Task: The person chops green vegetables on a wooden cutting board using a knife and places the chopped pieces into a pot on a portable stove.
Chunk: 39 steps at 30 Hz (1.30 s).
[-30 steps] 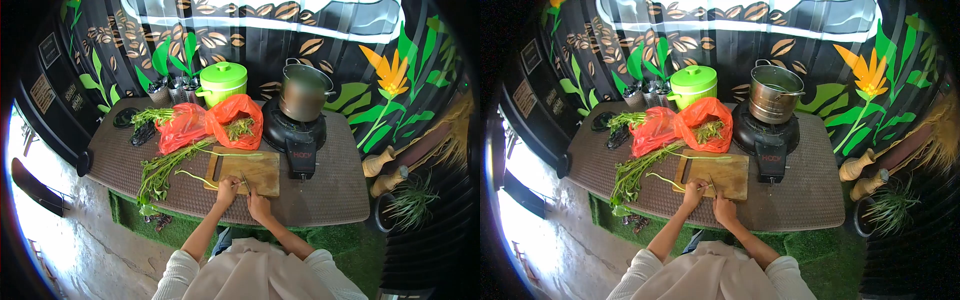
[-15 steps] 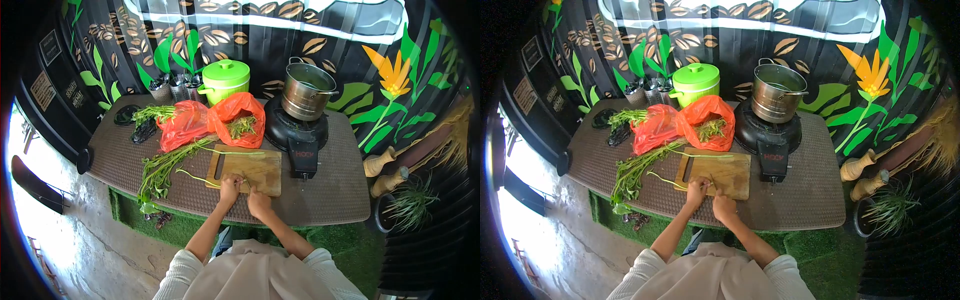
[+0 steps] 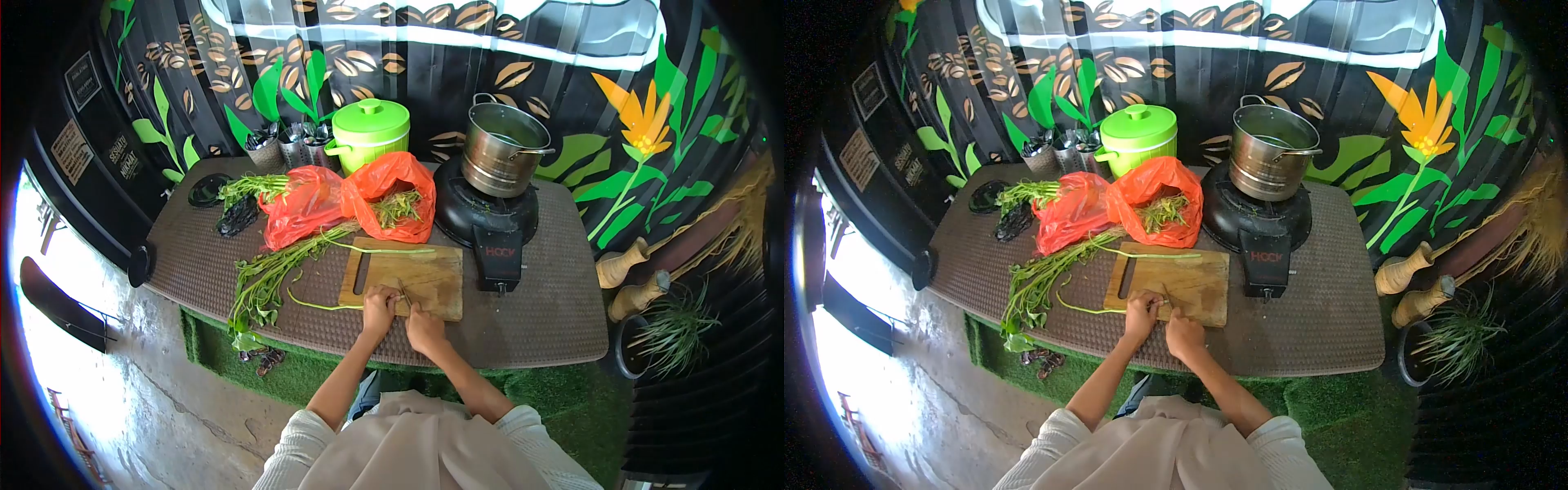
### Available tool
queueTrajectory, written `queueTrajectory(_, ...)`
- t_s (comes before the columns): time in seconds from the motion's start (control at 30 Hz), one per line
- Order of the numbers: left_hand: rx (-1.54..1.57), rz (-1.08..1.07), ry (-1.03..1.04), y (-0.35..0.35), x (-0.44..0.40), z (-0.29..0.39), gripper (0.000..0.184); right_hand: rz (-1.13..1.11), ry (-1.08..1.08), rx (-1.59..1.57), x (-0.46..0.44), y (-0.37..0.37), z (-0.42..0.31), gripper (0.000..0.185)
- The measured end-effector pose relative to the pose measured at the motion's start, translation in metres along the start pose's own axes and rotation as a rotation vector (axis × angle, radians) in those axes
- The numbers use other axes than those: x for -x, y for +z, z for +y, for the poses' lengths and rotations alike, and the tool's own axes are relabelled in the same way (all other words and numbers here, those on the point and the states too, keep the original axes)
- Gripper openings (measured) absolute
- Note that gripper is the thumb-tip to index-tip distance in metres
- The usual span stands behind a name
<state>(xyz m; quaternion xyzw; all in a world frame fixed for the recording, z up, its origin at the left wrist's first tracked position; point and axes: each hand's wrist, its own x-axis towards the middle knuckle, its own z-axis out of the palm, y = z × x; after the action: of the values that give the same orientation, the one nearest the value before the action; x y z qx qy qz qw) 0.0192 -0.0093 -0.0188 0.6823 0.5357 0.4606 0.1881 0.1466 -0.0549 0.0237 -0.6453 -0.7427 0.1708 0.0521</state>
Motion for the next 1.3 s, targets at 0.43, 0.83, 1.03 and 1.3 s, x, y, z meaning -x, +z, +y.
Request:
queueTrajectory(0.43,0.069,-0.024,-0.058,-0.007,0.001,0.005,0.011,-0.019,0.012,-0.009,-0.016,0.000,0.001,0.028)
queueTrajectory(0.83,0.027,0.013,0.070,-0.009,0.005,0.006,0.010,-0.038,0.093,-0.053,-0.016,0.010,-0.006,0.028)
queueTrajectory(1.03,0.062,0.016,-0.020,-0.004,0.005,0.001,0.011,-0.028,0.033,-0.035,-0.004,0.004,-0.007,0.027)
queueTrajectory(1.3,0.092,0.000,0.013,-0.008,0.006,0.003,0.012,-0.040,0.036,-0.023,-0.024,0.013,-0.005,0.038)
